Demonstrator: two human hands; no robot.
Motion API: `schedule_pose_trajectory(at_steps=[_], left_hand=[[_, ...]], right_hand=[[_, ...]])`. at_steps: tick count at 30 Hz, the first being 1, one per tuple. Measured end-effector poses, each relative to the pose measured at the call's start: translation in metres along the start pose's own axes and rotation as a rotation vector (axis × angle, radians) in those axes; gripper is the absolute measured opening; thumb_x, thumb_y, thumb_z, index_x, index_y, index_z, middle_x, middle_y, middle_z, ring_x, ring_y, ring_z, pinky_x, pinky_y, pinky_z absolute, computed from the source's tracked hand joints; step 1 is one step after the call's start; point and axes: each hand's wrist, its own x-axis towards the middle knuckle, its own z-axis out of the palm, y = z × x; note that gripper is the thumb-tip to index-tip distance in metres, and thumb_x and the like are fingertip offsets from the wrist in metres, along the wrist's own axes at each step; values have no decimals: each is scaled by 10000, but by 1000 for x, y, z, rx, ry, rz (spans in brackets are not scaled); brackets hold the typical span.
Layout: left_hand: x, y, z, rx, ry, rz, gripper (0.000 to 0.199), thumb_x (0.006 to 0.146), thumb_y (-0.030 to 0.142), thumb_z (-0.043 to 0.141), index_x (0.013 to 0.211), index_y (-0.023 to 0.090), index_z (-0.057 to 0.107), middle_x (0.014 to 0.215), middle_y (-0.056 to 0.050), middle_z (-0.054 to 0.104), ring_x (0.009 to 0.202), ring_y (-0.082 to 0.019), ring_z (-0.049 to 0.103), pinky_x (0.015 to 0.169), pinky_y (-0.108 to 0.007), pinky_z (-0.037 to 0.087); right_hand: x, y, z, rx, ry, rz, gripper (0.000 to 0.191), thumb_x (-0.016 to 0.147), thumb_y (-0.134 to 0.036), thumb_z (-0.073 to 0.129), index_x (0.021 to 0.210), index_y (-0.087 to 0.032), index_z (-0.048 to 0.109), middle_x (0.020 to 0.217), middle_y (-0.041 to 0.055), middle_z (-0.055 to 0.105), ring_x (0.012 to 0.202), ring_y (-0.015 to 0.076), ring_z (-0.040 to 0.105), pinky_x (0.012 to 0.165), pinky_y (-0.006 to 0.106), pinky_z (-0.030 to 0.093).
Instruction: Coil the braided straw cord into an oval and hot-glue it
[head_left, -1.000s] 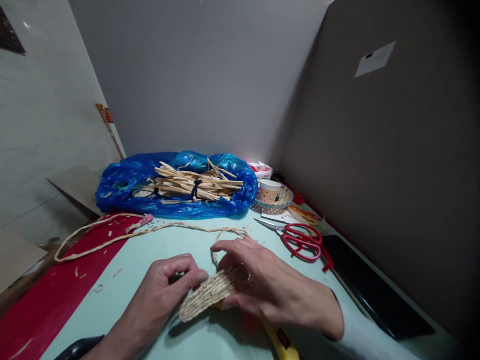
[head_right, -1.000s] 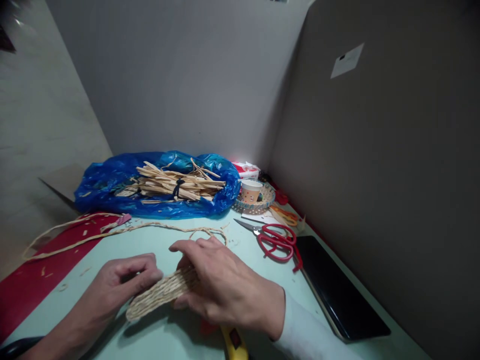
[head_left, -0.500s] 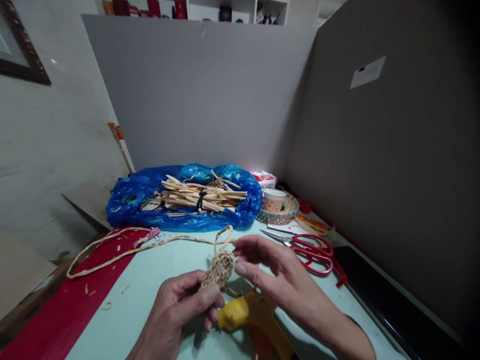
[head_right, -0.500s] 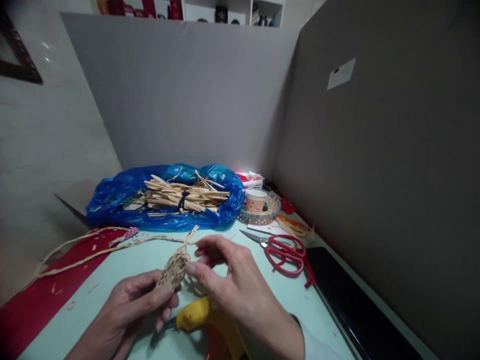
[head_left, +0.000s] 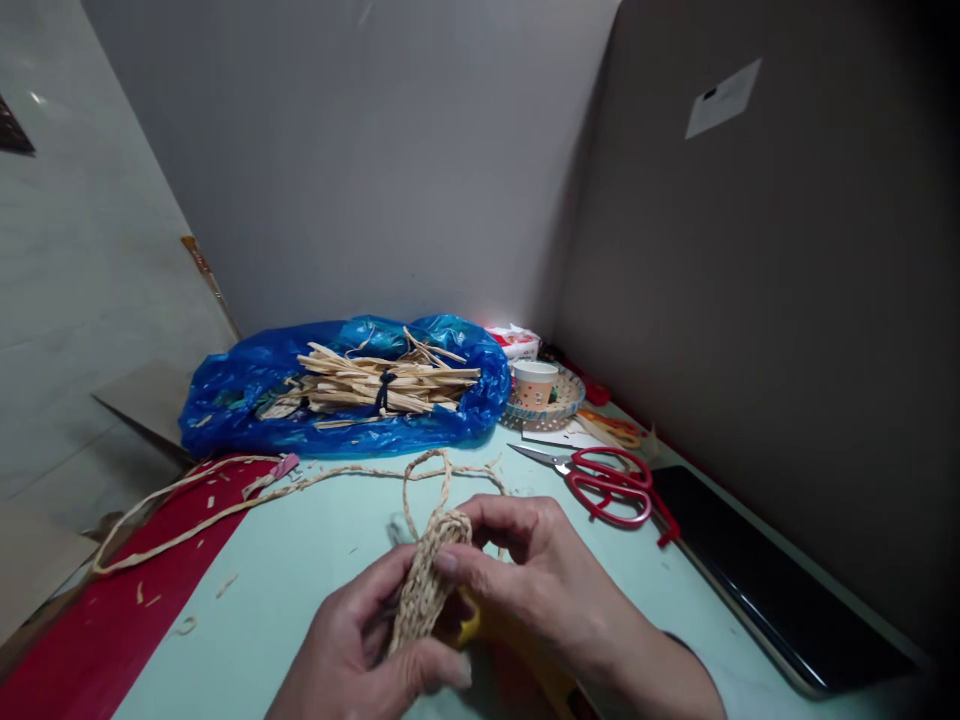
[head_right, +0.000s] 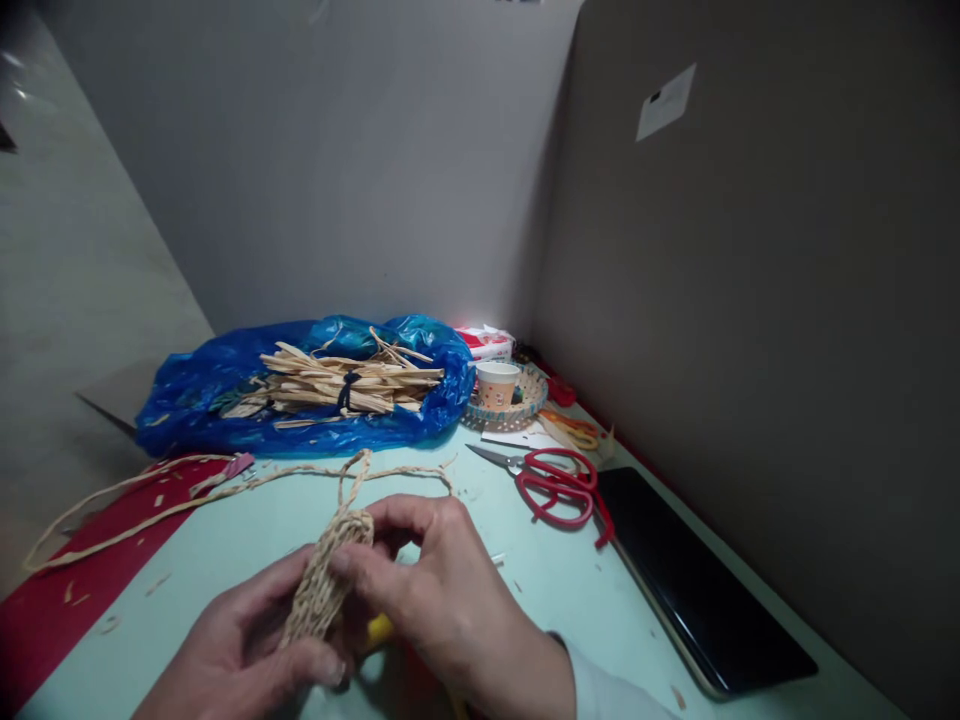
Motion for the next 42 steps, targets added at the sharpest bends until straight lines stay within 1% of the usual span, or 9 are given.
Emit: schedule_pose_trajectory(at_steps=[2,5,10,17,22,26,29,33,42], left_hand=[[0,2,-1,17,52,29,371,585,179,792,943,252,727,845,16,749,788,-208,684,745,-277,533],[0,4,-5,127,159,160,215,688,322,787,869,254,695,761,24,717,719,-192,668,676,-256,539],[-3,7,-6,226,244,243,153,700,343,788,802,259,712,799,8,739,765,-216,693,715,-255,557],[-7,2,-13,467,287,425,60,706,346,768,750,315,793,742,22,764,720,-219,707,677,-254,555],[-10,-12,-21,608,416,540,129,730,386,770,853,421,786,861,109,806,898,-179,716,916,-225,500],[-7,-8,-21,599,349,624,186,759,315,745,883,453,764,858,143,790,783,-116,718,738,-144,525],[-5,-4,-19,534,328,609,219,779,294,718,911,464,761,863,149,791,766,-100,730,699,-121,529],[-6,-4,-20,461,281,606,196,810,294,700,930,438,760,827,135,781,742,-100,745,687,-117,539],[-13,-8,-16,487,252,859,306,851,86,668,972,345,776,854,60,736,774,-129,692,651,-195,546]], right_hand=[[0,2,-2,-44,11,-19,137,825,-255,709,744,-150,676,669,-28,566,644,120,492,612,241,397],[0,4,-3,-137,-21,-28,139,844,-265,715,772,-148,692,675,-34,563,669,124,493,627,243,394],[-4,-3,0,-231,-26,-135,167,883,-275,708,1013,-175,681,825,-16,633,768,141,572,709,250,456],[-9,-9,3,-89,11,-41,141,909,-277,668,872,-156,730,786,8,686,747,136,591,671,223,465],[-10,-5,4,35,18,-15,142,875,-294,717,838,-162,750,765,1,707,723,121,605,674,204,478],[-10,0,5,-119,53,-141,90,888,-231,686,933,-176,742,825,11,725,771,135,641,697,213,510],[-10,3,5,-179,86,-216,139,869,-197,703,1007,-199,684,843,-8,700,784,126,643,696,201,514],[-12,3,5,-203,115,-266,62,863,-202,708,904,-198,661,816,-13,682,757,115,629,667,185,503],[-14,9,8,-95,70,-275,95,853,-185,745,810,-198,661,789,-19,724,724,103,652,656,170,514]])
